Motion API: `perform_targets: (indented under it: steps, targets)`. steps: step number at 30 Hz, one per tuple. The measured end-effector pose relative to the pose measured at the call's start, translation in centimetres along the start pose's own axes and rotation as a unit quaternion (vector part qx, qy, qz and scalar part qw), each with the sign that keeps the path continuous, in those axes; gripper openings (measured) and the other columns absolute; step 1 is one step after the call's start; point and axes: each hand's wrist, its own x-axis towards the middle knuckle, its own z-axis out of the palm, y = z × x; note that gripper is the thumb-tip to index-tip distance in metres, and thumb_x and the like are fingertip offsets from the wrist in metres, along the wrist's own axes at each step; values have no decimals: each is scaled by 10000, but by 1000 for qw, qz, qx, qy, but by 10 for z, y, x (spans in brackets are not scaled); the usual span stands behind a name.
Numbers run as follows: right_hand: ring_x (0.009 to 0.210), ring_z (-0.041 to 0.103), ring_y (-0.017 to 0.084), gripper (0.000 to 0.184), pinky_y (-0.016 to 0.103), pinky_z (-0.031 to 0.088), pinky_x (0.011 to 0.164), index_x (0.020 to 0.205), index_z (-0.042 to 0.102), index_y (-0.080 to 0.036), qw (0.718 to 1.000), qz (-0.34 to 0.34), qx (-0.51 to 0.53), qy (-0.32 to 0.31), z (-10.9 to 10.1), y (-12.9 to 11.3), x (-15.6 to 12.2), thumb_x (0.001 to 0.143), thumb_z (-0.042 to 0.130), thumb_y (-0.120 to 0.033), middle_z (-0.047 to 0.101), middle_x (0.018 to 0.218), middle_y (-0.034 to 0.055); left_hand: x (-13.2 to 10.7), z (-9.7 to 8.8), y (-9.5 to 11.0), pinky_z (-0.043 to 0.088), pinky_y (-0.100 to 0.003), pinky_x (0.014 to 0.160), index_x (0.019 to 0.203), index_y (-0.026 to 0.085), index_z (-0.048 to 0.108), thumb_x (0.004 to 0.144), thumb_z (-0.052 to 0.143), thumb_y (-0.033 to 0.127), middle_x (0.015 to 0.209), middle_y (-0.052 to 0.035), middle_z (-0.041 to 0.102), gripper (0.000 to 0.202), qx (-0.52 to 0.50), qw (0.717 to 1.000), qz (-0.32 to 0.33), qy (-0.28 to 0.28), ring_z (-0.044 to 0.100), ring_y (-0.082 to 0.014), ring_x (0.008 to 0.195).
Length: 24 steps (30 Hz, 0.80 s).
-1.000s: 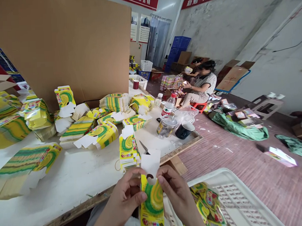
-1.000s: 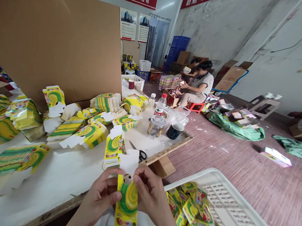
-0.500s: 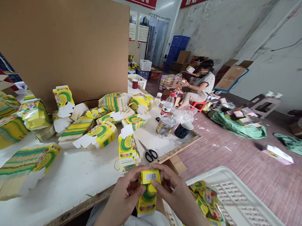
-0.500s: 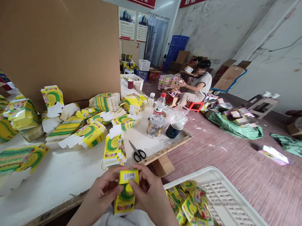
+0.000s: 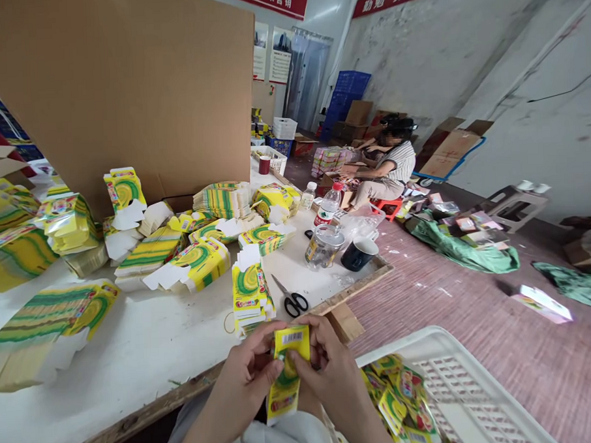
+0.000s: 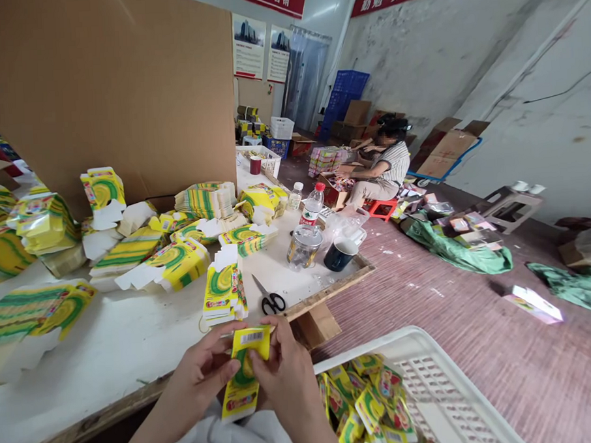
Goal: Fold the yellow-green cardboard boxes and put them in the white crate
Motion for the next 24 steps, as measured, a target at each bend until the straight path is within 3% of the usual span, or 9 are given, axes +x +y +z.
perform_targets:
  steps: [5, 9, 12, 13, 15, 17, 20, 22, 24]
  targets:
    - [788, 685, 206, 252, 280, 549, 680, 1068, 723, -207, 989, 22, 142, -28, -3, 2, -2, 890, 680, -379, 726, 913, 67, -2, 2, -4, 566, -254, 748, 1205, 267, 683, 831, 783, 312, 1079, -54, 807, 390, -67, 998, -17, 15, 740, -182, 845]
    - [812, 712, 225, 213, 283, 569, 697, 876, 733, -212, 974, 16, 224, 15, -6, 0, -8, 859, 723, -424, 744, 861, 64, -3, 9, -8, 590, -292, 815, 1156, 269, 725, 850, 757, 327, 1137, -64, 796, 313, -40, 999, 18, 6, 753, -215, 936]
    - [664, 657, 194, 254, 265, 526, 590, 810, 728, -216, 995, 9, 70, 64, -32, 5, -16, 855, 693, -464, 732, 821, 59, 0, 3, -5, 559, -395, 984, 1182, 273, 724, 944, 622, 317, 1261, -86, 751, 263, 114, 989, 88, 34, 709, -262, 1138]
    - [566, 590, 169, 273, 261, 483, 528, 799, 727, -222, 993, 17, -15, 118, -45, 9, -18, 845, 683, -486, 717, 778, 47, 2, -3, -4, 505, -447, 1068, 1212, 277, 710, 966, 579, 305, 1311, -89, 727, 280, 186, 973, 122, 62, 667, -274, 1220]
    - [519, 522, 165, 301, 280, 443, 503, 836, 735, -237, 969, 58, -171, 169, -67, 18, -20, 789, 705, -533, 694, 768, 39, 10, -16, -4, 302, -562, 1212, 1310, 274, 644, 985, 532, 283, 1419, -96, 655, 345, 333, 916, 179, 133, 534, -296, 1380]
    - [559, 538, 190, 384, 303, 452, 530, 916, 738, -244, 954, 66, -221, 194, -76, 26, -19, 759, 693, -591, 698, 815, 53, 18, -30, -9, 107, -654, 1240, 1424, 253, 534, 983, 532, 288, 1497, -114, 579, 443, 443, 859, 186, 177, 411, -322, 1468]
    - [560, 562, 195, 407, 306, 472, 552, 946, 747, -220, 981, 77, -117, 134, -53, 31, -6, 789, 663, -586, 705, 758, 56, 27, -41, -21, 60, -701, 1224, 1516, 234, 390, 987, 524, 296, 1513, -129, 557, 549, 512, 831, 154, 153, 408, -321, 1469]
    - [591, 591, 201, 380, 307, 485, 586, 903, 763, -204, 992, 87, -3, 89, -21, 31, 8, 811, 657, -557, 729, 767, 70, 28, -40, -28, 66, -664, 1244, 1540, 241, 335, 995, 512, 297, 1518, -115, 554, 576, 519, 833, 150, 118, 454, -285, 1445]
    - [617, 596, 204, 386, 317, 496, 619, 923, 775, -187, 989, 92, 66, 92, 12, 31, 25, 813, 666, -541, 750, 811, 89, 25, -37, -30, 62, -614, 1264, 1543, 248, 329, 997, 513, 298, 1519, -96, 556, 578, 509, 842, 151, 94, 482, -250, 1428]
